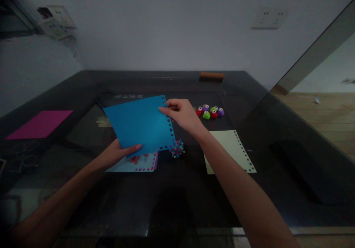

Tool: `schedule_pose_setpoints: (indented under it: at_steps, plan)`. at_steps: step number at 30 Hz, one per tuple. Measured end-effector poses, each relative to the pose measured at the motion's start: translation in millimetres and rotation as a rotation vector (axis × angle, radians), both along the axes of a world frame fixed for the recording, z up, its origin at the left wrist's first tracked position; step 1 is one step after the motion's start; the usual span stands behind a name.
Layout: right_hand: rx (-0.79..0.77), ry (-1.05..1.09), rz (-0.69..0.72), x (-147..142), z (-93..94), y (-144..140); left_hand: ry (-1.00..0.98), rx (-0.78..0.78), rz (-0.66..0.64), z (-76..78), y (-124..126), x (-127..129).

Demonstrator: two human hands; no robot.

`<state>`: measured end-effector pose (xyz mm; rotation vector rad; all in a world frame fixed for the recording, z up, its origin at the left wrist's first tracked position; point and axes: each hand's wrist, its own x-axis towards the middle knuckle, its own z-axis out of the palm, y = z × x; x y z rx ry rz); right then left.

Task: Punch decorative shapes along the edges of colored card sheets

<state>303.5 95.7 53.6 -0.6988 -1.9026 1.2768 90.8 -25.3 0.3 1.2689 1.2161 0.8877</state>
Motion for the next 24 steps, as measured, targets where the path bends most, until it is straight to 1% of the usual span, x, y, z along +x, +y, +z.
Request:
schedule_pose_setpoints:
  at_steps: [2, 9, 15, 18, 21, 22, 24]
  plan:
    - [0.008, 0.005, 0.005, 0, 0.1, 0, 0.044, -0.015, -0.040, -1.4, 0, -1]
    - [0.002, -0.049, -0.005, 3, 3.4, -2, 0.178, 0.020, -0.082, -6.7, 1, -4]
    - [0.090, -0.094, -0.036, 4, 4.6, 1, 0.189, 0.036, -0.100, -9.3, 3, -2]
    - [0.073, -0.101, -0.106, 6, 1.7, 6, 0.195, 0.037, -0.095, -10.1, 4, -2]
    - [0.036, -0.091, -0.199, 7, -4.6, 13, 0.140, 0.079, -0.056, -10.5, 6, -5]
    - [0.045, -0.101, -0.215, 7, -7.5, 15, 0.107, 0.104, -0.024, -10.8, 7, -6]
    - [0.096, -0.185, -0.231, 3, -14.3, 18, 0.015, 0.155, 0.082, -11.7, 9, -9]
